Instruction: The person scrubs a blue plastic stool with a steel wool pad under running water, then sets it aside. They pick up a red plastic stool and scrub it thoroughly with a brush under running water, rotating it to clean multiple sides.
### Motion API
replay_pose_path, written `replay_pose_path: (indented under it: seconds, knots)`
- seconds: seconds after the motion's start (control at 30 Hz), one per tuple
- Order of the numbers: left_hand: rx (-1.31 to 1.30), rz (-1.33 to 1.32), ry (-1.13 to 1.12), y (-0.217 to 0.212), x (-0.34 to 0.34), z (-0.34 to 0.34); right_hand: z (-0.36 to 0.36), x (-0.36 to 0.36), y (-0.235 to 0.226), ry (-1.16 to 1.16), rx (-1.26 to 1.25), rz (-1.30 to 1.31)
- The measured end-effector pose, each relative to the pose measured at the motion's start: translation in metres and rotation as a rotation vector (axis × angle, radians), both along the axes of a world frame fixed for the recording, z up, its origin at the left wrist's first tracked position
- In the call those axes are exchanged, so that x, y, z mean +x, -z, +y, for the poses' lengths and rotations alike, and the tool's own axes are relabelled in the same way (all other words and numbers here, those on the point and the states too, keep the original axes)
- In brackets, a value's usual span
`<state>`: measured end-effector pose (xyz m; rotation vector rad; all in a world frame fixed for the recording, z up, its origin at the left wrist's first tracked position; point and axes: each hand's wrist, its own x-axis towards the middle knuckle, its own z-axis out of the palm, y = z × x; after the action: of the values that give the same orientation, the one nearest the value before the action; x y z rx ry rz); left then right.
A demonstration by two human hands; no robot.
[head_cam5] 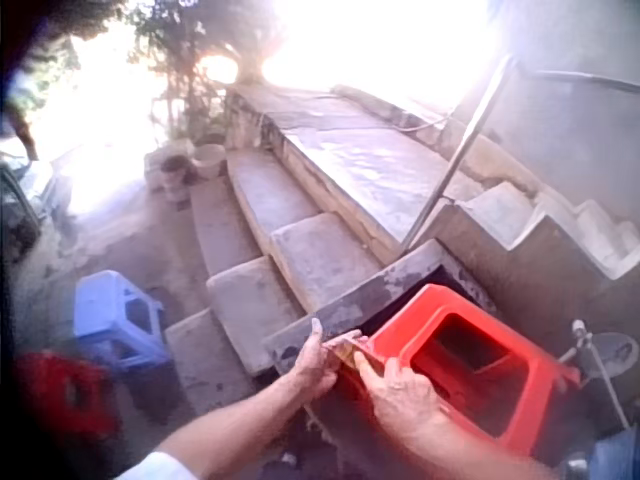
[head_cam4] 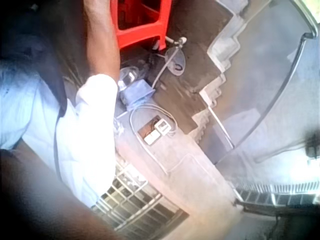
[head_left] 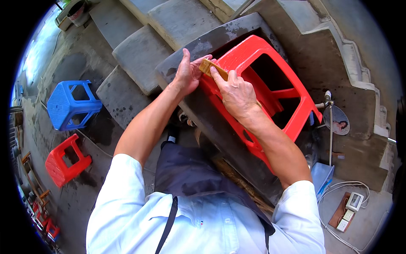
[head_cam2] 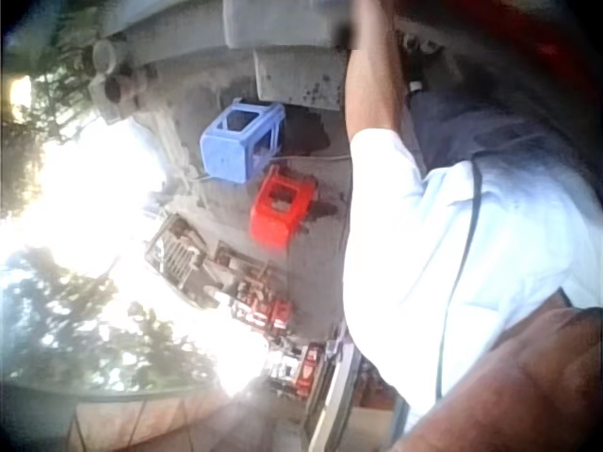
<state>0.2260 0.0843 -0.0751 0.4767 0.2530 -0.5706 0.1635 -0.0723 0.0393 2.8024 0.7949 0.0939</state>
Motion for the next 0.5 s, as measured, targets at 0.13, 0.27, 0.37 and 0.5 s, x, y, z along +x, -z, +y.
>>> replay_pose_path:
  seconds: [0.13, 0.27, 0.37, 0.5]
  knots:
    - [0.050, -0.009, 0.067, -0.004, 0.000, 0.004, -0.007, -0.035, -0.006, -0.054, -0.152, 0.011]
    - [0.475, -0.266, 0.117, -0.018, 0.001, -0.010, -0.041, -0.077, -0.012, 0.091, -0.036, 0.019]
    - [1.142, -0.732, 0.117, -0.028, -0.003, -0.027, -0.082, -0.145, -0.035, 0.378, 0.044, 0.003]
    - [1.502, -1.501, -0.376, -0.045, -0.025, -0.071, -0.125, -0.255, -0.054, 0.810, 0.145, -0.049]
